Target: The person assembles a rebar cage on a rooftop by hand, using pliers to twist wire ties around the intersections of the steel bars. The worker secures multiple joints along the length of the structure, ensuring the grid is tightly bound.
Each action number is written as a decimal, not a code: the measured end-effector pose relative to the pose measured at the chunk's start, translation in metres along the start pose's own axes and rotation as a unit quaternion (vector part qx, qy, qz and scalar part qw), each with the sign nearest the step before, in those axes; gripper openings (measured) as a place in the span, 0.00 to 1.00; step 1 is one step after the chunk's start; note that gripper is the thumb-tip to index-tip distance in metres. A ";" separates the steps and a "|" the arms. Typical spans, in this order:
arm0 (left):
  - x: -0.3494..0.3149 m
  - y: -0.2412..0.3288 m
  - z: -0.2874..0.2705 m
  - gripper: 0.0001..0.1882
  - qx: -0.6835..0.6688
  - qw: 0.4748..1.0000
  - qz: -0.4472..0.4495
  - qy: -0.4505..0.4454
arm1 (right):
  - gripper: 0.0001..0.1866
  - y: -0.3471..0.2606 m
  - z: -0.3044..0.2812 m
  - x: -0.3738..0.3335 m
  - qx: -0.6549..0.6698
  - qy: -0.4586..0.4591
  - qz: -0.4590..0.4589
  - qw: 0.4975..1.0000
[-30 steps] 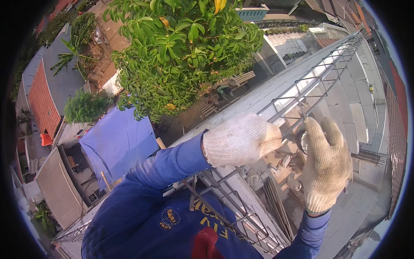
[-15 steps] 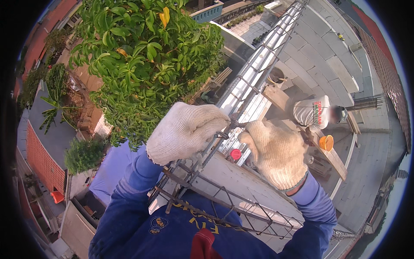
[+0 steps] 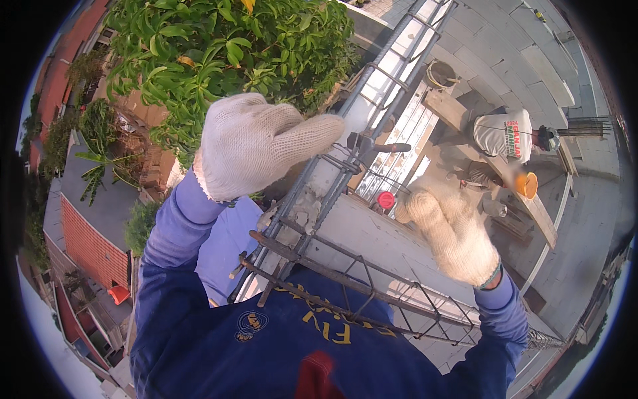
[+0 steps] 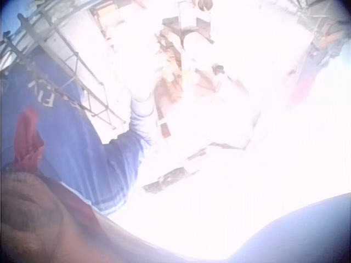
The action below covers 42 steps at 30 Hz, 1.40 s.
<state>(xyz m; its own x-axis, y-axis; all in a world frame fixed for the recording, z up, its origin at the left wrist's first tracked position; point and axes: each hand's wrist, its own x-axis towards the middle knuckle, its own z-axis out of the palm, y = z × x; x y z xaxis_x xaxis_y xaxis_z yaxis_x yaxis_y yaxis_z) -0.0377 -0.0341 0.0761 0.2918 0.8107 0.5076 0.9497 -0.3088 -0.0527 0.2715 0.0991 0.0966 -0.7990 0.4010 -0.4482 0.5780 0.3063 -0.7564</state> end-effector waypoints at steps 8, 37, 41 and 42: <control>0.018 0.016 -0.023 0.18 -0.153 0.976 -0.064 -0.143 | 0.21 -0.027 0.009 0.011 -0.096 0.085 -0.121 0.984; 0.036 0.003 -0.045 0.10 -0.511 0.723 -0.384 -0.262 | 0.38 0.074 -0.050 0.023 0.529 0.220 -0.220 0.789; 0.016 -0.015 -0.053 0.10 -0.616 0.609 -0.413 -0.281 | 0.39 0.112 -0.155 -0.025 0.617 0.282 -0.307 0.668; 0.008 -0.015 -0.051 0.10 -0.636 0.593 -0.426 -0.249 | 0.38 0.104 -0.152 -0.029 0.538 0.333 -0.292 0.717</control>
<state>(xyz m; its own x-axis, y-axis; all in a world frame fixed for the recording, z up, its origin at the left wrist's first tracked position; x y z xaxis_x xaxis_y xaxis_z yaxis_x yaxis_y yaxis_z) -0.0552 -0.0481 0.1253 0.0652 0.8905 -0.4503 0.0146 0.4503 0.8927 0.3805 0.2502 0.1031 -0.3893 0.9086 0.1514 -0.5722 -0.1098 -0.8127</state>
